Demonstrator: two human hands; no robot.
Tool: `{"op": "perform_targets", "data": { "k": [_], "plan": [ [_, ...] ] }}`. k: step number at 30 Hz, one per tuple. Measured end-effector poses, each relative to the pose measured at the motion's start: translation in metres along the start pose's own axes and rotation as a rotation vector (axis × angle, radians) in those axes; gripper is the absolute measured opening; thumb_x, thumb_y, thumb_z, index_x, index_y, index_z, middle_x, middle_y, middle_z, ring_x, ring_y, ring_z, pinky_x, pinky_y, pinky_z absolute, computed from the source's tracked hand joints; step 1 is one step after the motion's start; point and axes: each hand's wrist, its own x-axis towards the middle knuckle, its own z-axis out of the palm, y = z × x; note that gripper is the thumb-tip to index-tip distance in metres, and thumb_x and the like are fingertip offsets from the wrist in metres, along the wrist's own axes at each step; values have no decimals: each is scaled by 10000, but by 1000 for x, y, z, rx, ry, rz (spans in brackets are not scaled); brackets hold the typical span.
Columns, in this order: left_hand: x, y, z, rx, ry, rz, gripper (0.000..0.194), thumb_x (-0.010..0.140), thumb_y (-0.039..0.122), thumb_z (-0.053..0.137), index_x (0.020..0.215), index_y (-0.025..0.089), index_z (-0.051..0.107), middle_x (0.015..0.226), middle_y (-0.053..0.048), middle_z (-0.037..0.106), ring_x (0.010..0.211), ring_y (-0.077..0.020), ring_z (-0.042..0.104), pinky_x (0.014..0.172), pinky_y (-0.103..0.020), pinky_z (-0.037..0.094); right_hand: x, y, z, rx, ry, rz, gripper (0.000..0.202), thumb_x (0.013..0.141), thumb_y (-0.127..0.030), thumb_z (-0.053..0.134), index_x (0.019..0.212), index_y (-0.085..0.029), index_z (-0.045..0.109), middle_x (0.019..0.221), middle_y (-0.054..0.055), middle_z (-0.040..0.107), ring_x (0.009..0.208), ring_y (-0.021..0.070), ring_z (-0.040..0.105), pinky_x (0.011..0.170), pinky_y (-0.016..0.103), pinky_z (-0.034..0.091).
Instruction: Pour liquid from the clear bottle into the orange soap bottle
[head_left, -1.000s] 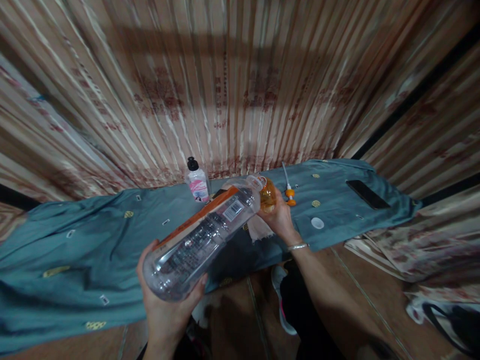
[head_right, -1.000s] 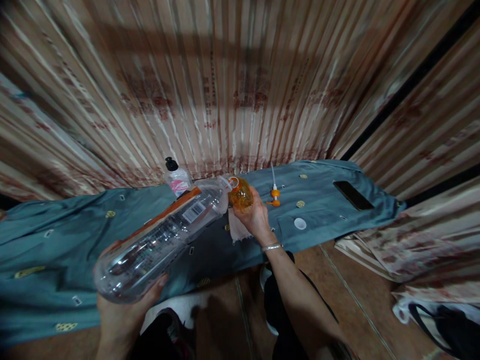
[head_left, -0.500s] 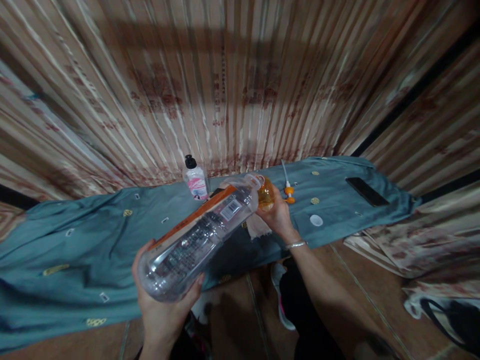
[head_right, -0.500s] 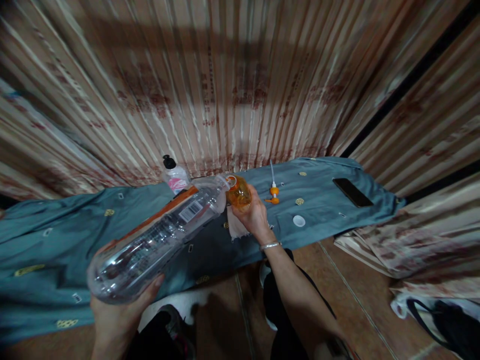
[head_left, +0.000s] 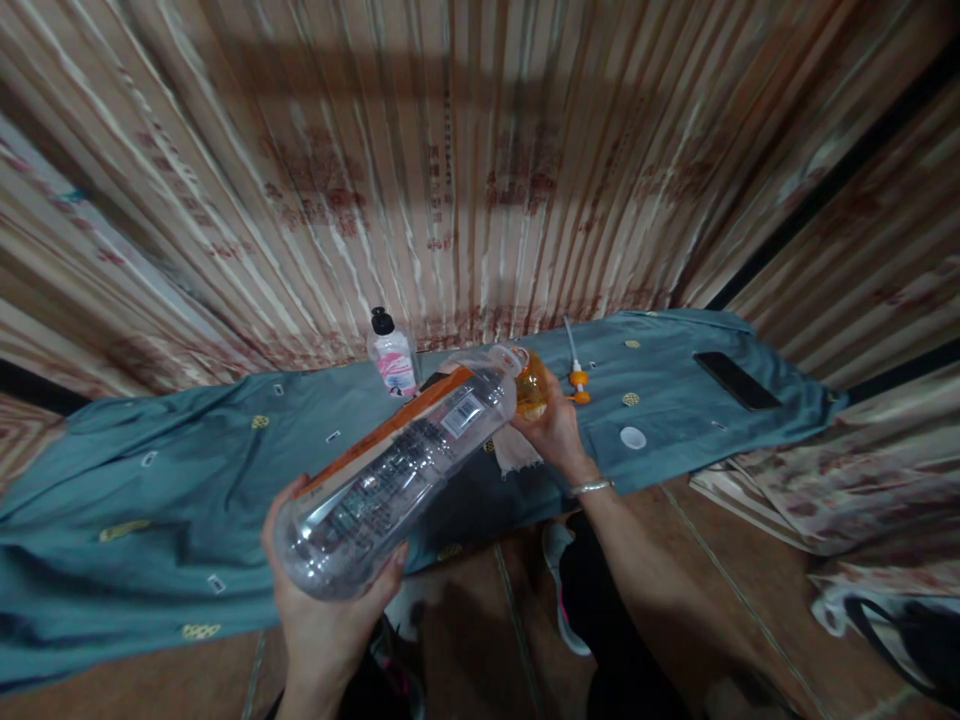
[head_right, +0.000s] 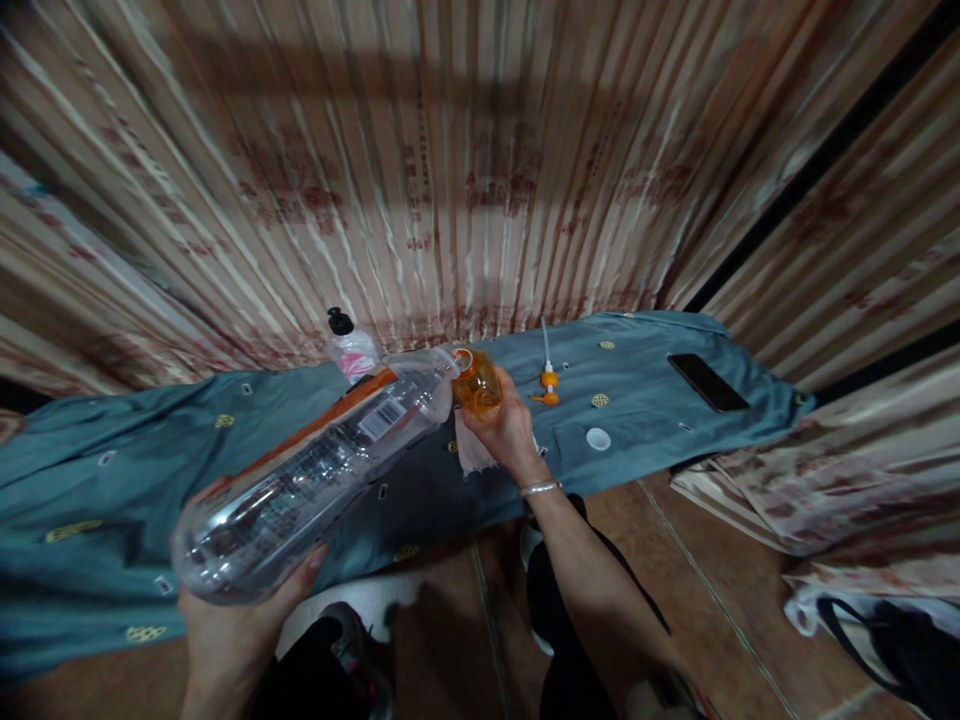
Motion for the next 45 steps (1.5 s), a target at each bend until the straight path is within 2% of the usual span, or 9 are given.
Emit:
{"op": "perform_targets", "data": {
  "k": [6, 9, 15, 21, 27, 31, 34, 41, 45],
  "plan": [
    [-1, 12, 1, 8, -7, -22, 1000, 584, 470, 993, 1463, 220, 588, 1360, -128, 655, 1171, -311, 702, 1148, -504, 548, 0, -3, -1, -4, -14, 36, 845, 725, -338, 870, 1485, -132, 564, 1302, 187, 798, 1118, 356, 813, 997, 502, 672],
    [-1, 14, 1, 16, -6, -26, 1015, 585, 476, 992, 1471, 208, 577, 1380, -140, 648, 1172, -315, 696, 1162, -515, 536, -1, -2, 1, 20, -9, 22, 807, 751, -334, 852, 1486, -176, 560, 1318, 153, 794, 1127, 335, 811, 997, 487, 673],
    [0, 8, 0, 40, 22, -7, 1053, 538, 502, 1003, 1454, 195, 586, 1455, -164, 631, 1220, -331, 683, 1148, -503, 546, -1, 0, 2, 30, 20, -51, 767, 761, -321, 852, 1468, -193, 583, 1296, 133, 806, 1096, 309, 817, 960, 444, 686],
    [2, 4, -1, 48, 22, 34, 1013, 586, 494, 987, 1466, 188, 590, 1387, -158, 661, 1180, -316, 690, 1103, -482, 572, -2, -1, 2, 28, 27, -36, 759, 752, -318, 847, 1457, -201, 590, 1293, 138, 809, 1097, 326, 820, 957, 451, 683],
    [7, -6, -7, 68, -26, 31, 1109, 484, 463, 1028, 1459, 188, 577, 1421, -181, 653, 1167, -325, 696, 1049, -477, 602, -1, -2, 1, 34, 11, 1, 799, 740, -344, 850, 1473, -188, 572, 1303, 149, 804, 1112, 339, 814, 965, 473, 681],
    [7, -9, -8, 54, 18, 56, 1087, 512, 472, 1016, 1464, 181, 578, 1414, -183, 657, 1159, -318, 694, 1046, -473, 605, -1, -2, 2, 44, 0, 22, 796, 730, -352, 855, 1457, -181, 583, 1267, 156, 812, 1084, 351, 820, 944, 489, 686],
    [6, -9, -6, 57, -44, 118, 1111, 499, 421, 1032, 1476, 181, 562, 1389, -178, 662, 1134, -309, 705, 1069, -475, 594, -1, -3, 2, 32, 18, 34, 781, 721, -351, 852, 1437, -172, 597, 1213, 155, 827, 1042, 360, 826, 899, 492, 694],
    [2, 1, 0, 36, 16, 90, 1047, 568, 449, 996, 1486, 192, 563, 1412, -165, 648, 1201, -325, 687, 1138, -503, 554, -2, -2, 2, 28, 27, -7, 742, 748, -336, 845, 1436, -201, 602, 1223, 133, 822, 1042, 327, 822, 917, 463, 686],
    [6, -10, -7, 80, -22, 150, 1039, 572, 405, 1008, 1485, 196, 556, 1423, -169, 644, 1167, -310, 706, 1045, -447, 612, -2, 2, 4, 22, 40, 1, 770, 739, -348, 866, 1446, -207, 598, 1184, 126, 836, 1020, 335, 828, 901, 465, 689]
  ]
}}
